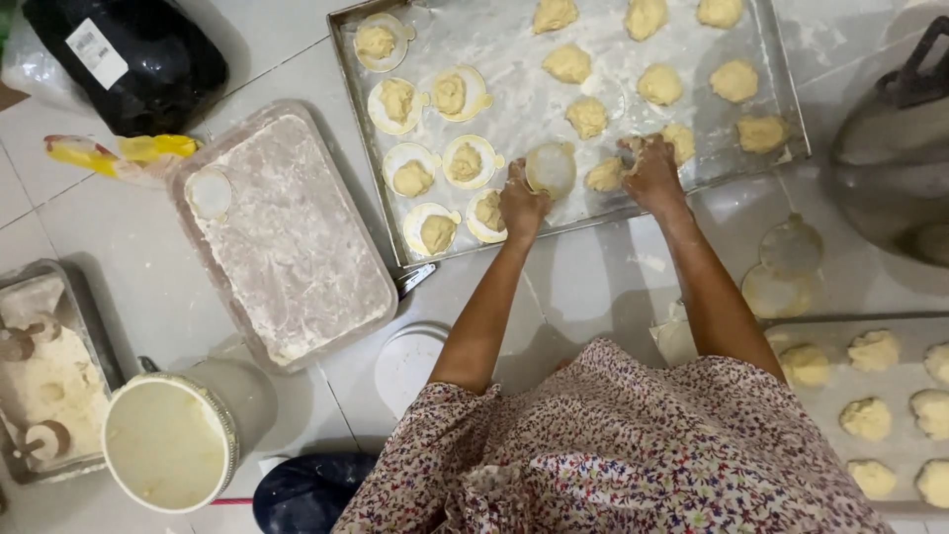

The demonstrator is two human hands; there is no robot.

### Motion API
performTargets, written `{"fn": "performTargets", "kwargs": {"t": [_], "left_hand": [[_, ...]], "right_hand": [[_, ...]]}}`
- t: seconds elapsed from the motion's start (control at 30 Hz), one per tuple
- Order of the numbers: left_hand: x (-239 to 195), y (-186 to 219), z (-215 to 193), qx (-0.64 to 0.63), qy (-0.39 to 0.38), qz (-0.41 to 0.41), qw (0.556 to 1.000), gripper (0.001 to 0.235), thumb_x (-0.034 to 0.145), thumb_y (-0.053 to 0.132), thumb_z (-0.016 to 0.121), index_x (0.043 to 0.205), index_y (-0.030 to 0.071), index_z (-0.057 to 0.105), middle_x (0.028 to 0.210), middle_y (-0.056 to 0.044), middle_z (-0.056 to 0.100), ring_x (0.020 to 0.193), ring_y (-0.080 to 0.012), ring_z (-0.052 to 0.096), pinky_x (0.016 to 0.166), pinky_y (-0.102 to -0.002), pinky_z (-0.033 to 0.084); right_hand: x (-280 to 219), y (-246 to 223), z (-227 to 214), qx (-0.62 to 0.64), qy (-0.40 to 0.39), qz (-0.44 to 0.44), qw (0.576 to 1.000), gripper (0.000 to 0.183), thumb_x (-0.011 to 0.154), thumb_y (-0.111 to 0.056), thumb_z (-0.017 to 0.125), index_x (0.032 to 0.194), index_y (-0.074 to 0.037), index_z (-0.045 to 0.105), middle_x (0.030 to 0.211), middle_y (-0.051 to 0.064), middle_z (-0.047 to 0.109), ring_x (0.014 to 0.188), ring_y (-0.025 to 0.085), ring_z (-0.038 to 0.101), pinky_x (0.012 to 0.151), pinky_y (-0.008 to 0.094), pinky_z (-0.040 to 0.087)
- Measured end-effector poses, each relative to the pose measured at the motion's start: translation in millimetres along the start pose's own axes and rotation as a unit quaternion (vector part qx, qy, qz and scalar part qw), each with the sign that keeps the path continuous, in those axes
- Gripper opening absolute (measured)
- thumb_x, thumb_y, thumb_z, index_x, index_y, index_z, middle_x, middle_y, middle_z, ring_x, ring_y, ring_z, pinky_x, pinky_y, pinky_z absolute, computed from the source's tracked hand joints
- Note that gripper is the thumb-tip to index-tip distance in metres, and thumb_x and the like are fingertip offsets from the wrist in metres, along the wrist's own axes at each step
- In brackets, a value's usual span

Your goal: The person is portioning dough, weighing it on a digital scale, and flattening it into circular shapes on baking trays using a mold.

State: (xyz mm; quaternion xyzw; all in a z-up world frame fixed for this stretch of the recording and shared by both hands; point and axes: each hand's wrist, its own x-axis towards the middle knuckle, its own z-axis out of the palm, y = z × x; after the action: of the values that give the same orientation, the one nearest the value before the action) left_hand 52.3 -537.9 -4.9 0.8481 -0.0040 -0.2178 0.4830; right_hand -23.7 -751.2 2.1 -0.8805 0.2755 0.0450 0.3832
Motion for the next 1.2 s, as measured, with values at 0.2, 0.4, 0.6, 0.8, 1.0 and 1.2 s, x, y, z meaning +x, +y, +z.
{"fn": "performTargets", "kwargs": {"t": [0.2,0.4,0.6,0.8,1.0,1.2], "left_hand": [[18.1,-21.2,14.2,0.142,-0.029,0.009,0.989,0.043,0.087,0.013,0.067,0.127,0.008,0.053,0.091,-0.022,0.076,0.097,-0.0473,0.074,0.092,-0.059,0.056],[19.5,-31.7,26.2,0.233,-0.012,0.031,0.972,0.031,0.089,0.023,0.07,0.113,0.009,0.058,0.091,-0.022,0.075,0.096,-0.048,0.074,0.087,-0.061,0.059],[21.3,-38.5,26.3,0.23,-0.001,0.018,0.973,0.027,0.087,0.03,0.071,0.1,0.007,0.066,0.088,-0.021,0.074,0.096,-0.0486,0.074,0.084,-0.063,0.059],[6.2,-27.2,18.8,0.187,-0.005,-0.017,0.982,0.024,0.085,0.027,0.073,0.095,0.005,0.071,0.089,-0.024,0.074,0.1,-0.0497,0.073,0.087,-0.063,0.058],[7.7,-39.0,24.1,0.173,-0.01,-0.038,0.984,0.026,0.085,0.033,0.073,0.094,0.008,0.075,0.09,-0.023,0.075,0.103,-0.0487,0.073,0.089,-0.063,0.057],[-2.3,-31.9,17.6,0.145,-0.024,-0.022,0.989,0.026,0.086,0.026,0.064,0.093,0.003,0.075,0.089,-0.027,0.075,0.1,-0.0503,0.072,0.087,-0.061,0.058]], "right_hand": [[31.4,89.1,52.9,-0.018,-0.05,0.155,0.987,0.076,0.075,-0.005,0.073,0.141,0.0,0.036,0.143,0.03,0.041,0.118,0.051,0.061,0.09,0.06,0.056],[10.8,47.7,50.2,-0.102,-0.039,0.097,0.989,0.061,0.081,-0.002,0.071,0.133,0.021,0.049,0.143,0.036,0.041,0.125,0.057,0.055,0.094,0.065,0.054],[6.8,51.8,62.4,-0.15,-0.01,0.087,0.985,0.061,0.079,-0.006,0.079,0.132,0.015,0.058,0.137,0.031,0.05,0.132,0.047,0.047,0.094,0.058,0.056],[2.6,50.3,74.6,-0.097,0.024,0.082,0.992,0.096,0.081,-0.005,0.081,0.163,0.003,0.031,0.159,0.036,0.015,0.15,0.051,0.01,0.112,0.056,0.047],[-31.5,2.1,57.3,-0.123,0.006,0.05,0.991,0.097,0.078,0.002,0.08,0.161,0.002,0.031,0.144,0.031,0.039,0.137,0.048,0.039,0.103,0.052,0.053],[-36.9,-21.9,49.7,-0.045,-0.018,0.058,0.997,0.101,0.082,0.008,0.072,0.164,0.001,0.014,0.157,0.033,0.031,0.144,0.047,0.039,0.115,0.051,0.046]]}}
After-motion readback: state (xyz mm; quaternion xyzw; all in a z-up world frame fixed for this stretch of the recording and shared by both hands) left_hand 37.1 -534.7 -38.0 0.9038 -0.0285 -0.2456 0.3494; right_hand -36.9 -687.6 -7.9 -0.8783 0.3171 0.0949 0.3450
